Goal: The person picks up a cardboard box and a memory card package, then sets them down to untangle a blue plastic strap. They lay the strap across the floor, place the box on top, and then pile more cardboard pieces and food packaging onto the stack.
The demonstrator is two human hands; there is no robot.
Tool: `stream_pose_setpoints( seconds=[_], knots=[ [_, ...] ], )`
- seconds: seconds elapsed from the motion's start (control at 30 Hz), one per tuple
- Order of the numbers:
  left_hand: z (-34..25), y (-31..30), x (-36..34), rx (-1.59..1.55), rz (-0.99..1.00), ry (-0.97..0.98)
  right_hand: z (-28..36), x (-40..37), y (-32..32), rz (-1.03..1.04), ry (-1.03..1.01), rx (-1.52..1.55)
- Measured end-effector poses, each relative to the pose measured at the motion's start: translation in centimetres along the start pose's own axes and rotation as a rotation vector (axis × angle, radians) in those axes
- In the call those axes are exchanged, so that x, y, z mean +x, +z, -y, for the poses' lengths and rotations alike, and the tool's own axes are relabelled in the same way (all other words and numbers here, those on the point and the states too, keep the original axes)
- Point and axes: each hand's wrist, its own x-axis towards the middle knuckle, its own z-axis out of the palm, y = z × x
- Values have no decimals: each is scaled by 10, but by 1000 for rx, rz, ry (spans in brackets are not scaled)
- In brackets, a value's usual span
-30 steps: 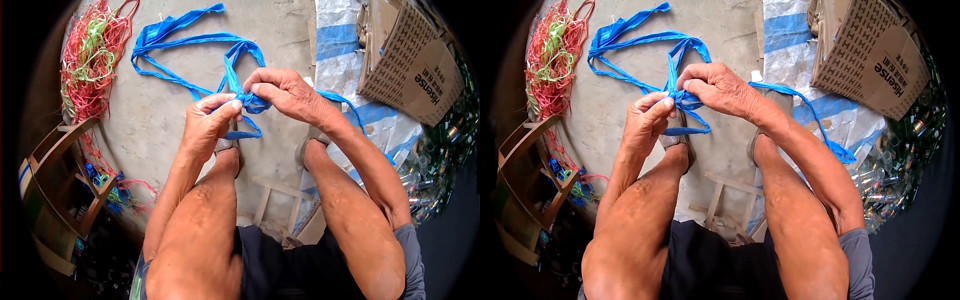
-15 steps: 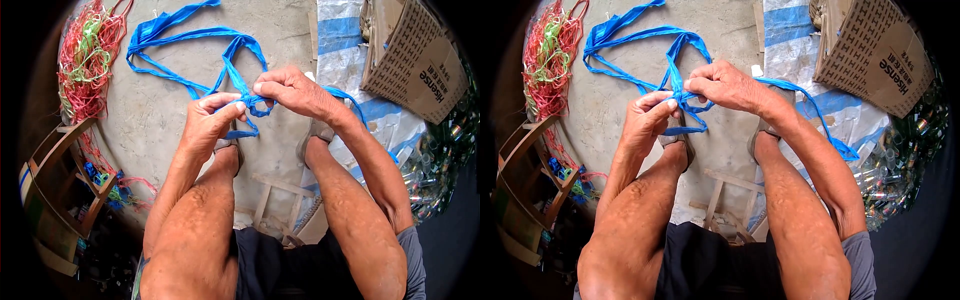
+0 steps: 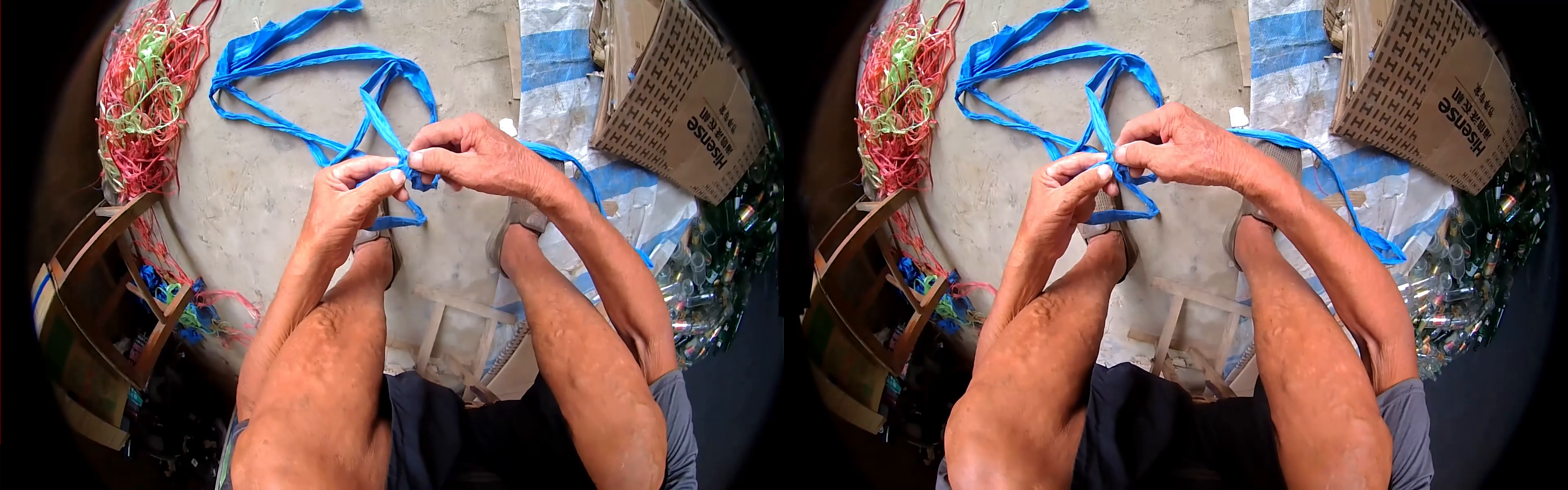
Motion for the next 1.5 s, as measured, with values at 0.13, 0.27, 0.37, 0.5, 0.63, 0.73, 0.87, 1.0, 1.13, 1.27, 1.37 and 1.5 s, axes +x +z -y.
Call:
stream_pose_setpoints(
  seconds=[0.13, 0.27, 0.37, 0.5, 0.63, 0.73, 0.87, 1.0, 1.13, 1.27, 1.37, 1.5],
  knots=[
    [-5, -1, -3, -62, 20, -19, 2, 0, -4, -14, -10, -4],
    [-2, -11, -5, -111, 38, -19, 5, -5, -16, -53, -86, -214],
    [2, -17, -12, -154, 7, -24, 11, -8, -32, -87, -140, -530],
    [4, -38, -21, -219, 5, 9, 18, -14, -47, -138, -102, -522],
    [8, -48, -41, -329, -72, 48, 16, -14, -67, -353, -168, -683],
    [26, -64, -49, -353, -97, 31, 17, -15, -81, -455, -239, -719],
    [44, -78, -60, -439, -139, 0, 26, -15, -99, -605, -321, -835],
    [66, -96, -65, -526, -172, -8, 41, -15, -116, -672, -361, -841],
    [86, -111, -64, -637, -229, 4, 42, -16, -152, -785, -379, -799],
    [103, -121, -64, -744, -247, -24, 55, -32, -163, -811, -195, -764],
    [125, -134, -61, -852, -253, -18, 42, -41, -177, -833, -145, -761],
    [141, -149, -65, -944, -270, 33, 28, -57, -191, -825, -84, -717]
  ],
)
